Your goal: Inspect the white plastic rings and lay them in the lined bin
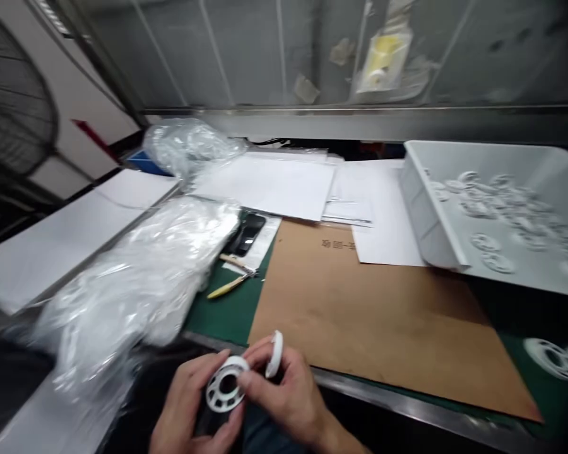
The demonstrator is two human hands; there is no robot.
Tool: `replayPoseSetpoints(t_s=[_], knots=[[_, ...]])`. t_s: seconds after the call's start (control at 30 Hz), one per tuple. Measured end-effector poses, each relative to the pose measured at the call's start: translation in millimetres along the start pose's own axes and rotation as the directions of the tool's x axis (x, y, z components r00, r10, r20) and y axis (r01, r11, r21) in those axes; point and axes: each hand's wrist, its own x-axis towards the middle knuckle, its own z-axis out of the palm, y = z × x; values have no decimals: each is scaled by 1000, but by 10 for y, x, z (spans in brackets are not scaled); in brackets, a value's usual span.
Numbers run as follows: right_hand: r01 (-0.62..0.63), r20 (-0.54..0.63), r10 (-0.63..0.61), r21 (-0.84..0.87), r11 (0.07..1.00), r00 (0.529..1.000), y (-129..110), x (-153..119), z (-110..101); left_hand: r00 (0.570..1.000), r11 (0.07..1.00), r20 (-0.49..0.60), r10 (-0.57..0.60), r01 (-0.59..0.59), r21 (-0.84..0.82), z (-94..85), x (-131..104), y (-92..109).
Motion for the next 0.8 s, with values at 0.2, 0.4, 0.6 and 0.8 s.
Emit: replayPoseSetpoints(t_s=[0.2, 0.4, 0.6, 0.8], knots=[[-248, 236, 191, 246, 937, 953, 26, -50, -7, 976, 958, 13, -218, 216, -189, 43, -33, 307], [-325, 313, 236, 272, 906, 920, 72, -82, 39, 987, 957, 12, -162, 160, -240, -69, -117, 302], [-338, 348, 238, 261, 904, 907, 76, -100, 66, 987, 948, 6, -163, 159, -275, -129, -133, 301], [-320, 291, 257, 198, 926, 922, 71, -131, 94, 979, 945, -40, -201, 183, -270, -163, -127, 317]])
